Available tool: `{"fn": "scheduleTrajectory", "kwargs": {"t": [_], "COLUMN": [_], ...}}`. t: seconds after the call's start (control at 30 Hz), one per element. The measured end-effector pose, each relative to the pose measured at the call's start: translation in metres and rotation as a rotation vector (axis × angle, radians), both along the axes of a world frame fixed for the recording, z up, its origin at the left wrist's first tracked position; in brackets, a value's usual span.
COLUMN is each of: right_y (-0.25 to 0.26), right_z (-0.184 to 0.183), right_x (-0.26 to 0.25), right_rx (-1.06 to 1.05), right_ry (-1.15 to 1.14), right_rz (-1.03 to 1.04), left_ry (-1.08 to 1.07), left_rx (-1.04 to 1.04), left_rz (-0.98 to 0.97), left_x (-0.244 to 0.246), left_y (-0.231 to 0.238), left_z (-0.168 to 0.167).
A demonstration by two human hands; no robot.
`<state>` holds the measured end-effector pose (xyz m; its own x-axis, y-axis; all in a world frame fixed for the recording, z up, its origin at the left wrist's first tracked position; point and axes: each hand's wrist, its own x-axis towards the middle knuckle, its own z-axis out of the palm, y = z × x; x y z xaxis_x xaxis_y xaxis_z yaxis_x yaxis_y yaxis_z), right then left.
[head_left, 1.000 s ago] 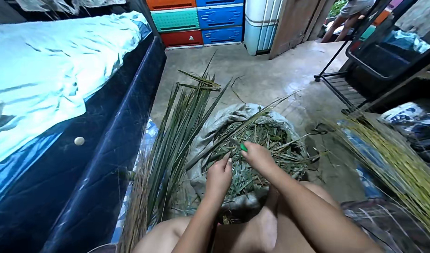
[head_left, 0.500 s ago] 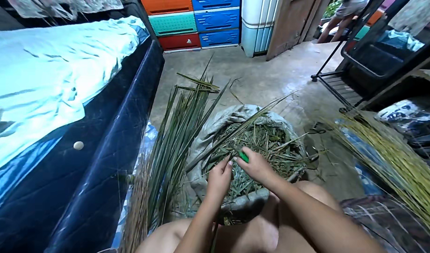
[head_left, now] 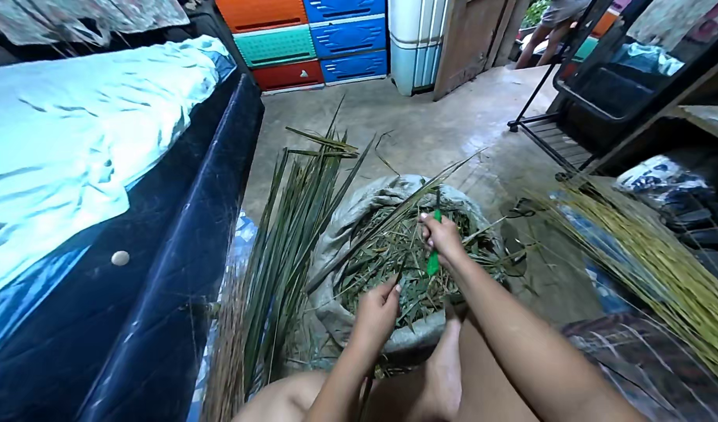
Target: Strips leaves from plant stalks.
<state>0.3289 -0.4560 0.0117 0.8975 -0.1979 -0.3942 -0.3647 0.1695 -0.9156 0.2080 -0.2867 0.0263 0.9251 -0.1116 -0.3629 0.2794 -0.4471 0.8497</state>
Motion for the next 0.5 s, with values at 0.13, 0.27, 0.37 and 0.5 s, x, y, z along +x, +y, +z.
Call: {"fn": "scheduleTrajectory", "kwargs": {"t": [0.13,0.27,0.37,0.5], "right_y": [-0.013,-0.012,-0.013,0.025], "right_z": [-0.007,0.000,0.004,0.002], "right_x": [0.007,-0.001,-0.005,-0.038], "right_rx": [-0.064,-0.432,-0.581,-0.319], "right_ry": [-0.031,-0.175,-0.050,0.103], "right_rz": [-0.085,-0.034,0.326,0.623], "left_ry": [0.007,0.007,0.015,-0.034], "left_rx": [0.019,0.035,0.054,0.098], "left_rz": [0.010,0.065,0.118,0.118], "left_x": [0.000,0.004,0.008,0.009], "left_y": [0.002,0.008,0.013,0.013], "left_z": [-0.004,-0.009,-0.011,-0.014]}}
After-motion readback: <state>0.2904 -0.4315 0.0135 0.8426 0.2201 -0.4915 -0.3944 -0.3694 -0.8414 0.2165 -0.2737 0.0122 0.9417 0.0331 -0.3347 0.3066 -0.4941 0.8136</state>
